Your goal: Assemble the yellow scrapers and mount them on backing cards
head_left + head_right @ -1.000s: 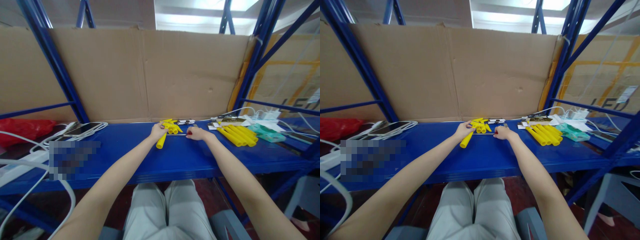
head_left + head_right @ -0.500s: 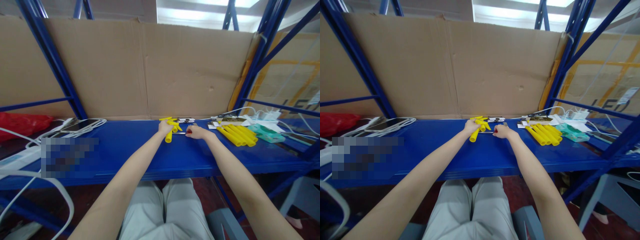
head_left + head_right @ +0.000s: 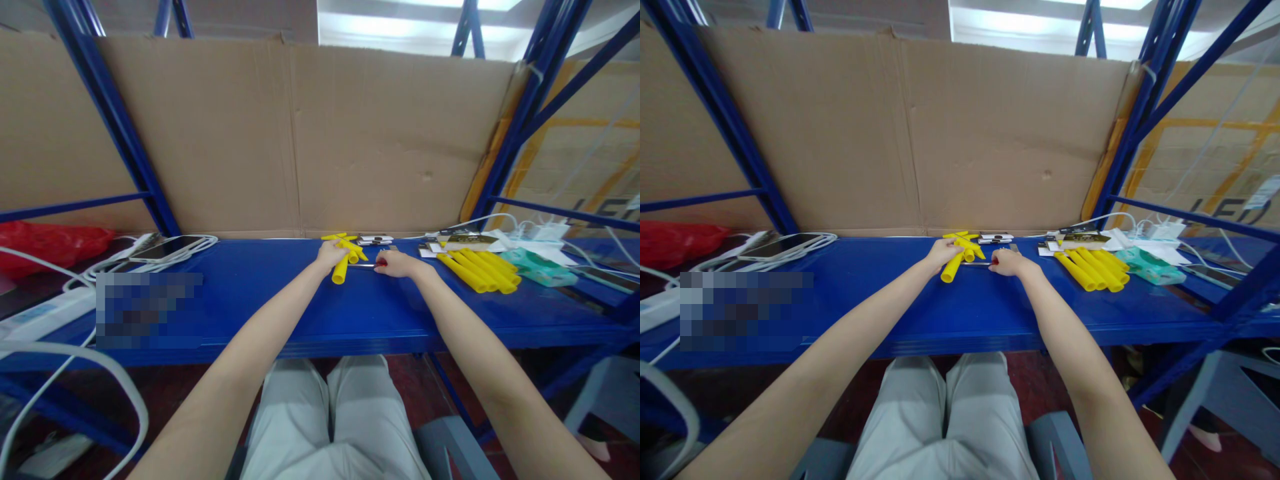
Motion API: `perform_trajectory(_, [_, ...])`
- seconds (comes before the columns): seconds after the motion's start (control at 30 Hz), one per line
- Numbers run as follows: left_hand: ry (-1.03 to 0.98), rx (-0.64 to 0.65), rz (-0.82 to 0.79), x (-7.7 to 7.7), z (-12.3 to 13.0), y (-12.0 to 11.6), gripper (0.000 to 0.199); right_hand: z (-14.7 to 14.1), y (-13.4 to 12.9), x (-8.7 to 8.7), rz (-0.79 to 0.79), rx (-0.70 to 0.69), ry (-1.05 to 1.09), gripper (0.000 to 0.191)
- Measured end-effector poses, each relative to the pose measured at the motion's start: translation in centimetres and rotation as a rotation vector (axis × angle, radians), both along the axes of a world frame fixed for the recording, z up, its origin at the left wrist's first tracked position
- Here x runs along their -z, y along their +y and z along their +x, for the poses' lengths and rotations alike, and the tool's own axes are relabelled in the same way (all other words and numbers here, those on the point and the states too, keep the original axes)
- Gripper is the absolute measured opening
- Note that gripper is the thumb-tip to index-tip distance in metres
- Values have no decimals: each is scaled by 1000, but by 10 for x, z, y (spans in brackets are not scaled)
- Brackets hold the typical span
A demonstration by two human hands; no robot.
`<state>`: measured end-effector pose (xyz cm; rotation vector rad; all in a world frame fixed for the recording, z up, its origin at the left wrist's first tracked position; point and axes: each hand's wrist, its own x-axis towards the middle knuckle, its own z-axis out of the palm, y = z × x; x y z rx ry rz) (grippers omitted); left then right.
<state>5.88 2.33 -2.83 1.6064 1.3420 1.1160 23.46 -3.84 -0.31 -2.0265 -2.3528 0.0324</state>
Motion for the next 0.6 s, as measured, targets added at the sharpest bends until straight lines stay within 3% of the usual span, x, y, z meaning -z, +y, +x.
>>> perform_trajectory(0.27, [-9, 68, -166, -19, -11, -37, 33, 2, 3, 2, 12, -18, -1, 21])
perform_trajectory(0.37, [94, 147, -130, -11, -10, -48, 51, 2, 4, 3, 10, -17, -13, 21])
perform_trajectory(0.6, [214, 96, 18, 8, -8, -41, 66, 4, 4, 4, 3, 4, 10, 25])
